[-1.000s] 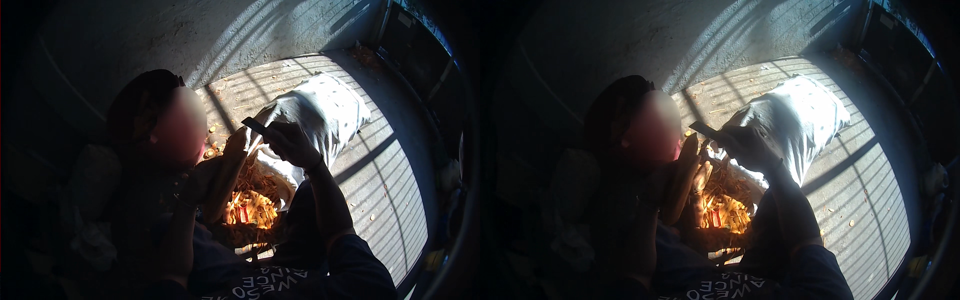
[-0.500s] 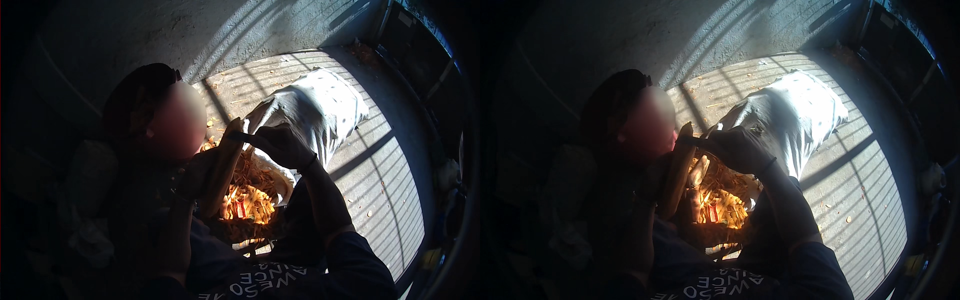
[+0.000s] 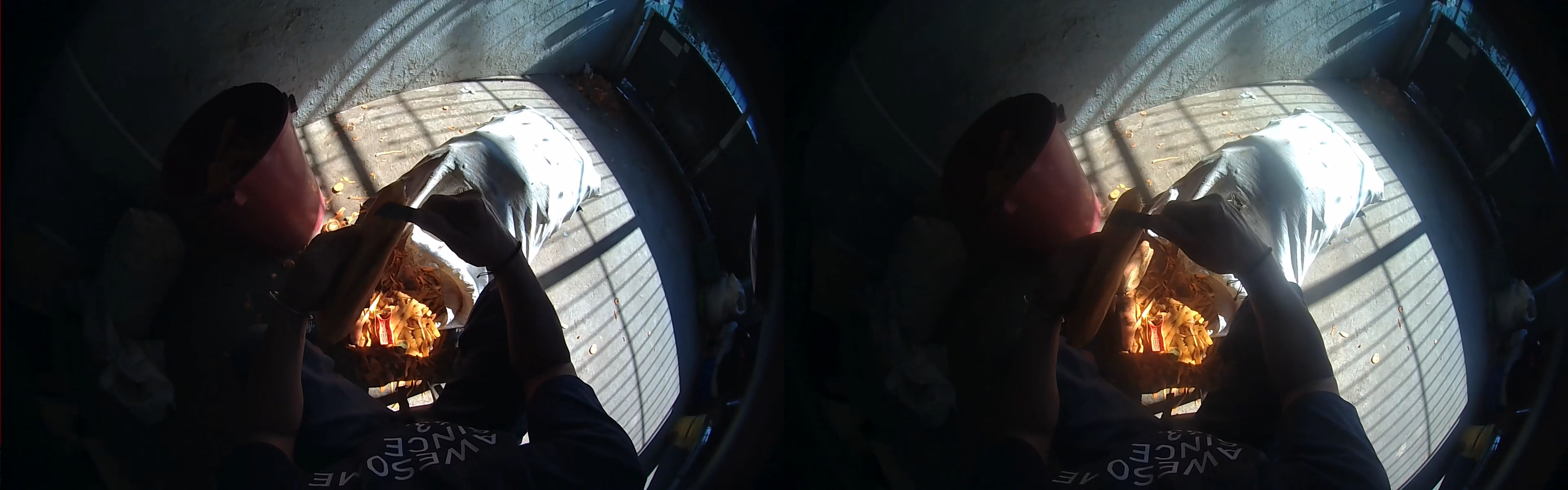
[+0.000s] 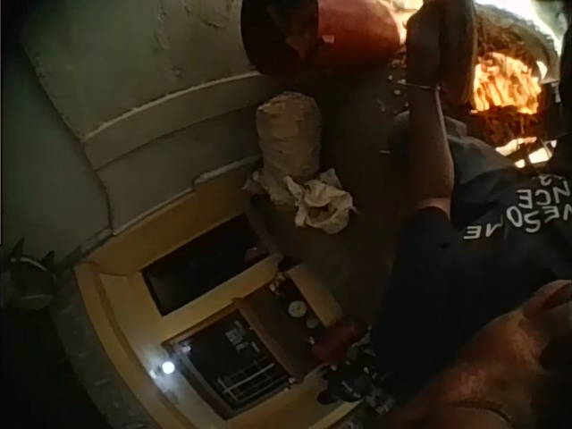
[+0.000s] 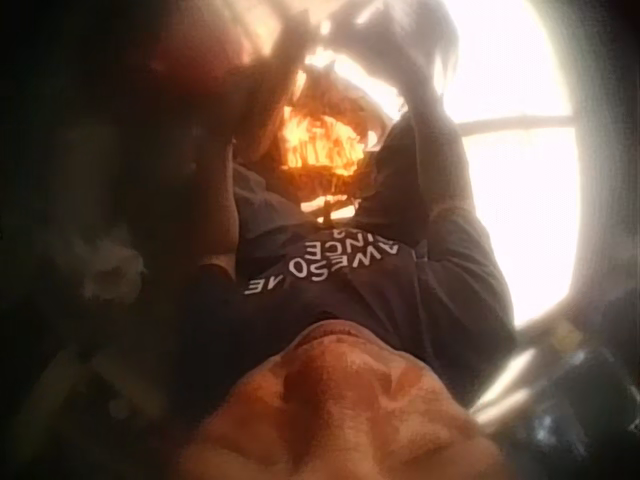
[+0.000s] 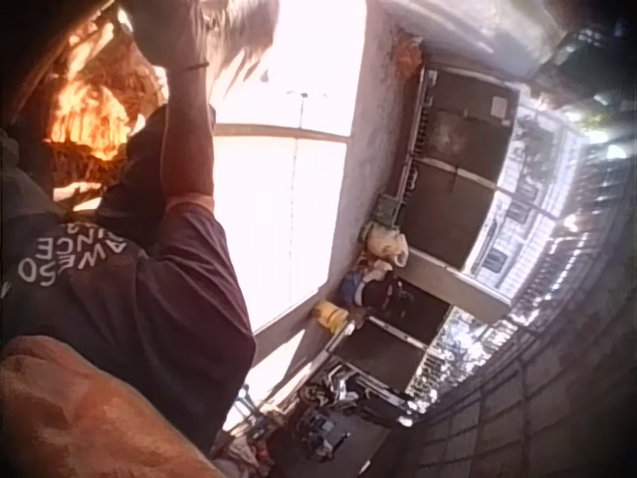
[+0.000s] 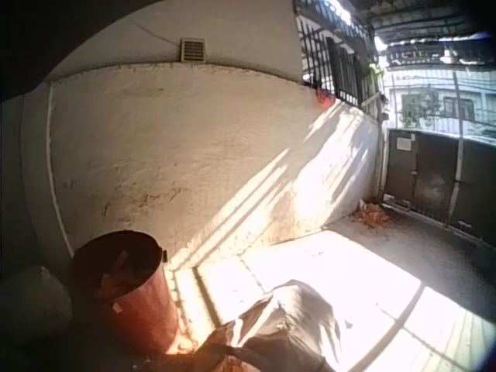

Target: The person sits on the floor and uses a small knife to carve a piece of wood, producing wood shavings that accumulate on a white sheet beneath. The person holds the wood with the left hand and carves with the right hand, rotating the wood as needed.

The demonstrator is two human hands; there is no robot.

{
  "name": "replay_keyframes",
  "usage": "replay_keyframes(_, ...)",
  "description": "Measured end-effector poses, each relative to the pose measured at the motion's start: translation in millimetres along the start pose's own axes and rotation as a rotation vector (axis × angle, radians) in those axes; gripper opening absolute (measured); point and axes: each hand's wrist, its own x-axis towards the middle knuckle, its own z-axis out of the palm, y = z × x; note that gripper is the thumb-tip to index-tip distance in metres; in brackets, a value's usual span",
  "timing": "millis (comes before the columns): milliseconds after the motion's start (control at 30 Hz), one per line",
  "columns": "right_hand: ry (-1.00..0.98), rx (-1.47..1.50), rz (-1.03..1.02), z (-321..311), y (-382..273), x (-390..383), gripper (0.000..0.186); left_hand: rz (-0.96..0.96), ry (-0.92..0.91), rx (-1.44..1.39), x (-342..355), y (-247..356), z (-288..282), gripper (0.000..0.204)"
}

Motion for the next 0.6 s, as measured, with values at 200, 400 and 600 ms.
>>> replay_keyframes(200, 0.239, 0.261, 0.098, 3, 5, 2, 0.030, 0.212, 0.157, 0.233, 6, -17, -7, 0.027)
replay_keyframes(400, 0.248, 0.674, 0.635, 12, 12, 5, 0.022, 0.559, 0.242, 0.542, 9, -14, 19, 0.029)
replay_keyframes(600, 0.218, 0.678, 0.649, 44, -4, 19, 0.029, 0.682, 0.457, 0.736, 5, -4, 31, 0.032)
